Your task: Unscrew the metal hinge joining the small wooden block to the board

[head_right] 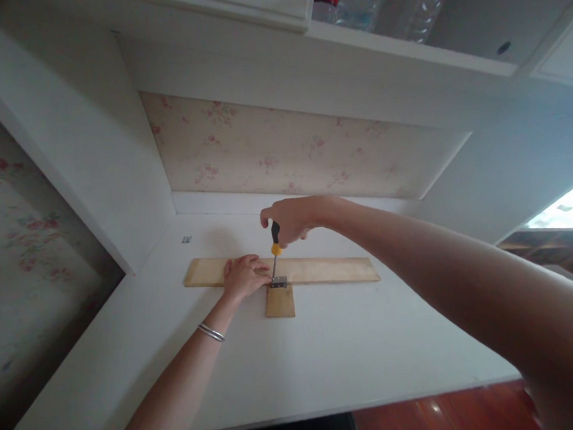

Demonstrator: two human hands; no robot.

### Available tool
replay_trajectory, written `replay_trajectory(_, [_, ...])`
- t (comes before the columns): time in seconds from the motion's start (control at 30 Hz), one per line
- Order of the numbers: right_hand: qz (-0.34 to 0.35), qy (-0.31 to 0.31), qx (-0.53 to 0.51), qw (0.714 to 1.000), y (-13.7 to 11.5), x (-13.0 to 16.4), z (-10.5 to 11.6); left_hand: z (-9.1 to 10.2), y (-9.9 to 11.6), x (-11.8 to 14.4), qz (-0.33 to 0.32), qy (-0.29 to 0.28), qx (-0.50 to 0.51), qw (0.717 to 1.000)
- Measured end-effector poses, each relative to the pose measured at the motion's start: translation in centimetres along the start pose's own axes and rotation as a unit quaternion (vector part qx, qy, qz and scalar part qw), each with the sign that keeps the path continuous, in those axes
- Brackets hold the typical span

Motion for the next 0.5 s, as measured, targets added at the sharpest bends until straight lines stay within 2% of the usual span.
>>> replay_trajectory(0.1, [-0.073, -0.02, -0.006, 0.997, 1.3, 0.1, -0.6, -0.1, 0.0, 0.0, -0.001, -0.001, -0.005, 1.0])
replay_trajectory(0.17, [-0.047, 0.0, 0.032, 0.998, 0.9, 0.0, -0.2, 0.0, 0.0, 0.0, -0.002, 0.003, -0.007, 1.0])
replay_trajectory(0.27, [0.056, 0.042, 0.065, 0.995, -0.9, 0.2, 0.5, 0.0, 0.0, 0.0, -0.003, 0.005, -0.009, 1.0])
replay_trajectory(0.33, [0.088, 0.044, 0.068, 0.993, -1.4, 0.5, 0.4, 0.0, 0.0, 0.1, -0.002, 0.002, -0.009, 1.0])
replay_trajectory(0.4, [0.081, 0.034, 0.06, 0.994, -1.2, 0.7, 0.0, 0.0, 0.1, 0.1, 0.001, -0.001, -0.01, 1.0])
replay_trajectory(0.5, [0.029, 0.019, 0.017, 0.999, -0.3, 0.6, -0.7, 0.0, 0.1, 0.1, 0.007, -0.006, -0.018, 1.0])
Point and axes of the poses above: each hand's wrist, its own x-axis away from the middle knuckle, its own z-axis out of the back of the hand, y = z × x, the point moved 10 cm from there along -x, towards the middle knuckle, and after that the axes turned 1 degree about -z, right-handed, at the moved point
